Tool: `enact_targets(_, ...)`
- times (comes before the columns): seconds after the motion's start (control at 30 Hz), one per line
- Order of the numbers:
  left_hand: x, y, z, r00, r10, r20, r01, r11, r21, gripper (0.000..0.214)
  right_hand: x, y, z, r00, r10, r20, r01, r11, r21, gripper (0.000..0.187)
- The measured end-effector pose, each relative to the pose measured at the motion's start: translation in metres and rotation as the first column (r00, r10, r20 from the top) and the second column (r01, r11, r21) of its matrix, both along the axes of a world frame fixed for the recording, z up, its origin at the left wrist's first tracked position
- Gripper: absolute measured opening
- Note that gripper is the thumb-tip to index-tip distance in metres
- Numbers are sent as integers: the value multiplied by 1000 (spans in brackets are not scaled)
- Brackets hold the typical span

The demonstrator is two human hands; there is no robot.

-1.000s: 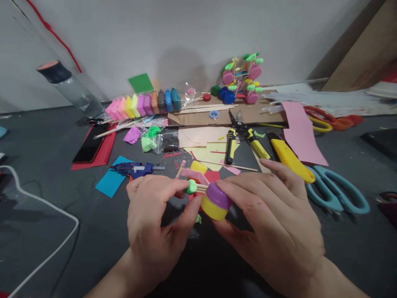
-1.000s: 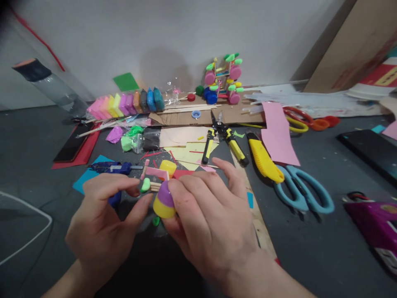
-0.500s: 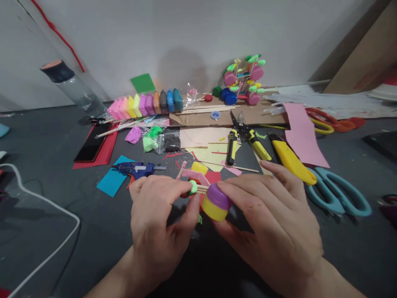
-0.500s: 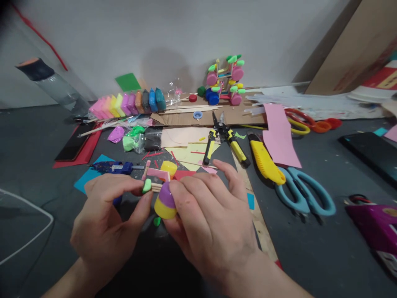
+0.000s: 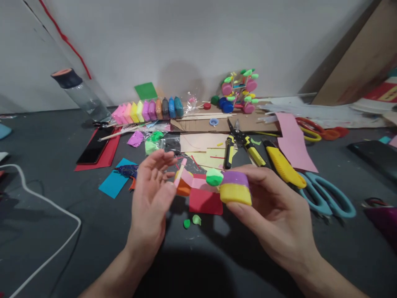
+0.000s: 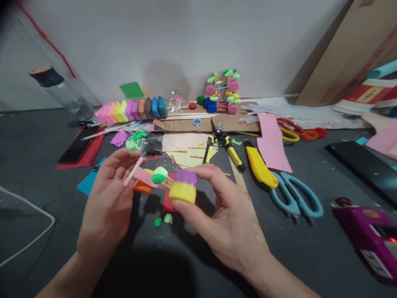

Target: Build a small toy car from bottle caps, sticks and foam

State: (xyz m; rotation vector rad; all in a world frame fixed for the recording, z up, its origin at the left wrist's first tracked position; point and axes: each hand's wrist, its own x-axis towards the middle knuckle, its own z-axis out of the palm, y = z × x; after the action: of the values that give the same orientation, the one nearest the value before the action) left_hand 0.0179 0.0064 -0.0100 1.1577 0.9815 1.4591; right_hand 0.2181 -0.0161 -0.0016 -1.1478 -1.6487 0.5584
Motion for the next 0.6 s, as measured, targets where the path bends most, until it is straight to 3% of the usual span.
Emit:
enact_targets(0.1, 3, -3, 0, 972, -213, 99, 221, 972, -76, 66, 0, 3, 3, 990, 72, -120, -71, 997, 10, 26)
enact_targets(0.17, 4, -6, 1, 944, -292, 151, 311, 943, -121, 70, -1, 6, 4, 981, 101, -165, -100, 995, 9, 26)
enact_targets(0.3, 5, -5, 3, 926, -296, 232, 340, 923, -180, 51, 1, 9, 2, 967, 148, -206, -154, 988, -13, 27)
enact_targets(0.43, 8, -4, 0, 915, -229, 331, 317, 918, -240, 63, 2, 11, -6, 946, 178, -272, -198, 979, -44, 26)
enact_targets(0.6, 22, -12, -7, 773, -398, 494, 576, 767, -282, 60, -8, 10, -16, 900, 185, -395, -242, 965, -100, 28)
